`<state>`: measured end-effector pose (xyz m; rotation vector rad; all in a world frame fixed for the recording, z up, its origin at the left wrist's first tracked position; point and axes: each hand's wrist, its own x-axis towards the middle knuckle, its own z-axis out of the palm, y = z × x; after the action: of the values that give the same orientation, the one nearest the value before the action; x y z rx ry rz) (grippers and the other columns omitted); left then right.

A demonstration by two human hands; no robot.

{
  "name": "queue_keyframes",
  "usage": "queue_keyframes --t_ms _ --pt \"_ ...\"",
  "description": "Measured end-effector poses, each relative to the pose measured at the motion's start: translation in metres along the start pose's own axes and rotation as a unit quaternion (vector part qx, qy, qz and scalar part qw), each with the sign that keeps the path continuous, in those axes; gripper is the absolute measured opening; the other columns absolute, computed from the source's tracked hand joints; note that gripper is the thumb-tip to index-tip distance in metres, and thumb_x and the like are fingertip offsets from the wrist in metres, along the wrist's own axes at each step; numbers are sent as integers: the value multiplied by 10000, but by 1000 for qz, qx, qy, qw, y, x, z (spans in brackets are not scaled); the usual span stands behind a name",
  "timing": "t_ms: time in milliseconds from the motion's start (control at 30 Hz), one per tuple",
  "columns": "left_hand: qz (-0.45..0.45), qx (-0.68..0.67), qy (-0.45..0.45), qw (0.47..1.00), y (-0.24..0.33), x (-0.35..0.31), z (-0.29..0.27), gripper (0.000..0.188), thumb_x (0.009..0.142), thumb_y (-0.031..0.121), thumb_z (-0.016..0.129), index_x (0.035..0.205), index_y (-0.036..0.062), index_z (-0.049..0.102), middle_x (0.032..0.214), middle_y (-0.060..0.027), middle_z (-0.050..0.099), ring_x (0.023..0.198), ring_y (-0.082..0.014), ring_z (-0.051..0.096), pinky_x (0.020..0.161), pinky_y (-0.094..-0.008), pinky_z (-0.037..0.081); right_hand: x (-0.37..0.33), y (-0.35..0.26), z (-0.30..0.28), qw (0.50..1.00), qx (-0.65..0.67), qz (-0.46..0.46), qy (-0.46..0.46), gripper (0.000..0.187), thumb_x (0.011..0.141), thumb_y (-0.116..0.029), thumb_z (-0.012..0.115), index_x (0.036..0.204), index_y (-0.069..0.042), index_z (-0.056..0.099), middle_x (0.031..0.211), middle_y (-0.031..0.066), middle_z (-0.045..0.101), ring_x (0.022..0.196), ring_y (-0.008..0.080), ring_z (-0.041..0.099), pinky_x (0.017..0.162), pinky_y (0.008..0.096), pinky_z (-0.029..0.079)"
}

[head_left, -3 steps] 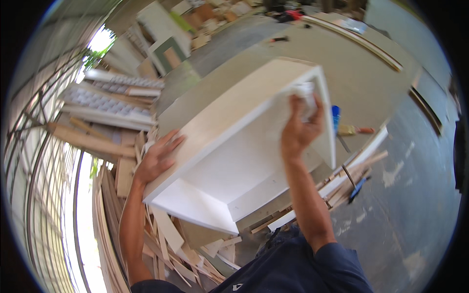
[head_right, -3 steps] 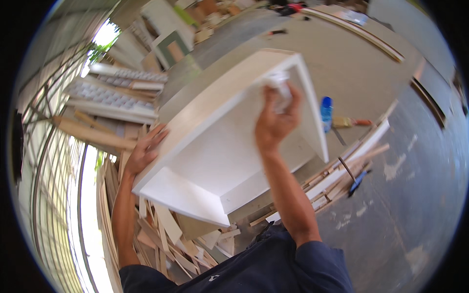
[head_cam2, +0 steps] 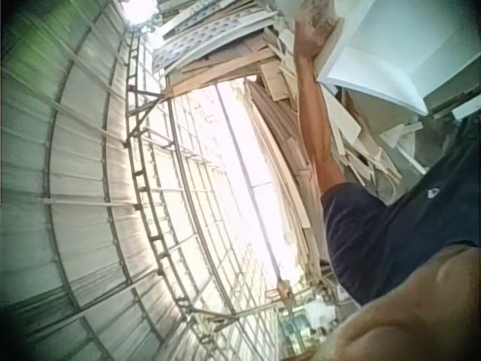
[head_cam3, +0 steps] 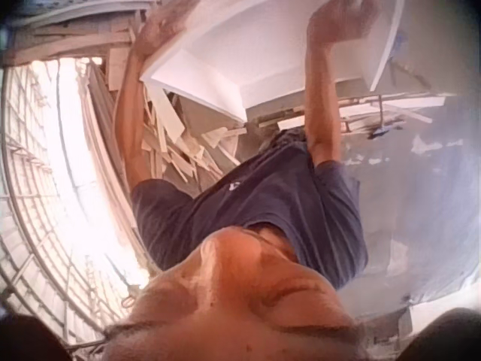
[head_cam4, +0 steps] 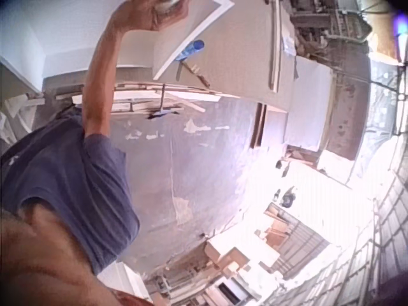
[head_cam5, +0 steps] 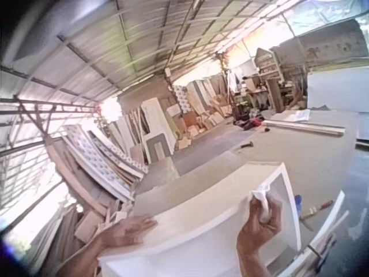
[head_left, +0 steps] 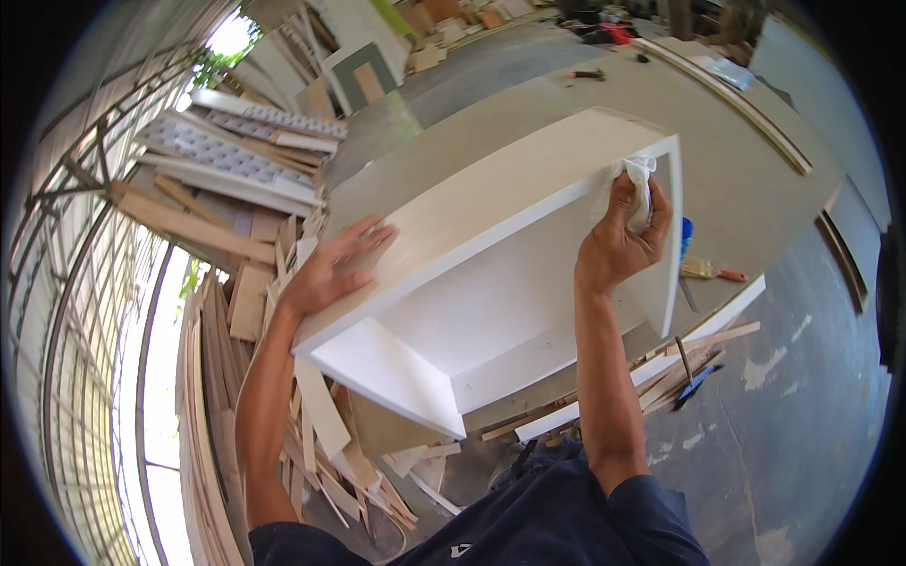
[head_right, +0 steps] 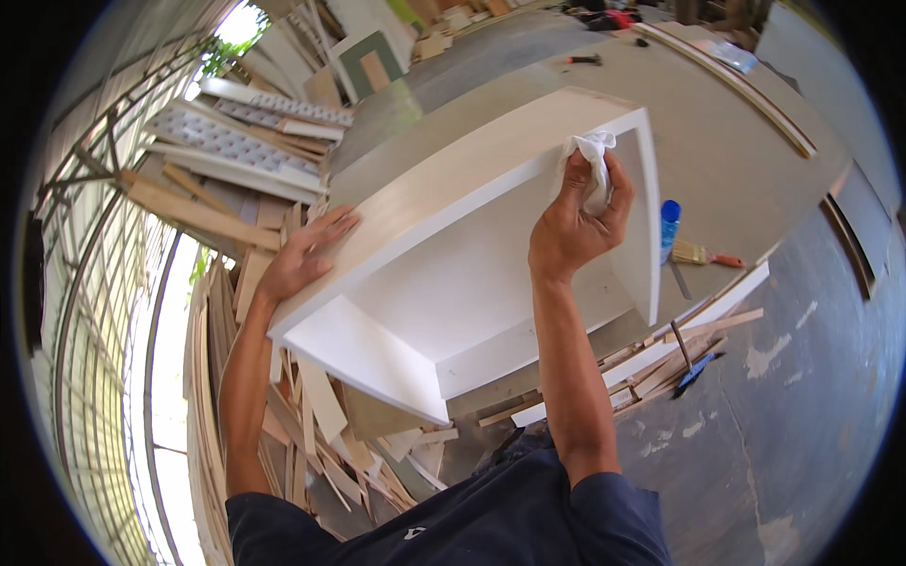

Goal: The person cleans the interior and exterior surfaces of a small white wooden cabinet using a cloth dampened with liquid from a bottle.

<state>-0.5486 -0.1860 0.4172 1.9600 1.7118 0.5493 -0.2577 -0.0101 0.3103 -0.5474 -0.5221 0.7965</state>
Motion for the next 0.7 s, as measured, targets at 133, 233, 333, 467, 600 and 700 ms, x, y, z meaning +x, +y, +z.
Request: queue_keyframes --t_ms 133,233,333,467,600,700 --pt "19 1 15 1000 -8 0 8 716 921 517 680 1446 42 577 1559 -163 489 1497 -335 360 1230 -445 231 -68 -17 2 969 -199 -123 -76 238 814 41 815 1014 -24 703 981 87 690 858 225 628 744 346 483" --pt "27 8 17 999 -8 4 4 732 945 543 644 1443 11 571 1529 -154 524 1496 -330 367 1236 -442 221 -146 -23 9 970 -131 -124 -164 333 726 57 839 1021 -31 711 986 114 707 925 334 658 809 402 546" --pt "47 17 7 999 -11 10 6 735 953 534 649 1434 -15 567 1517 -164 532 1497 -310 367 1238 -432 226 -227 -27 4 938 -13 41 -343 326 749 39 833 1044 -3 703 1000 138 721 920 304 688 819 372 556" --pt "38 -49 22 998 -11 7 7 688 925 485 718 1430 36 590 1507 -169 541 1476 -289 386 1223 -405 247 -271 -6 22 876 -119 359 -299 231 887 -117 759 1068 14 702 1020 207 734 914 272 722 836 364 546" --pt "37 -22 15 999 -2 11 9 764 940 552 649 1439 -20 561 1532 -193 502 1482 -299 378 1228 -407 232 -275 26 61 887 -94 293 -344 217 870 -62 726 1076 4 711 1086 207 707 934 338 701 841 407 550" --pt "32 -47 25 998 -6 9 15 709 938 515 668 1429 12 584 1521 -208 509 1459 -303 407 1215 -402 253 -277 33 43 889 -128 186 -398 201 881 -23 687 1079 9 706 1118 199 686 984 369 678 864 424 546"
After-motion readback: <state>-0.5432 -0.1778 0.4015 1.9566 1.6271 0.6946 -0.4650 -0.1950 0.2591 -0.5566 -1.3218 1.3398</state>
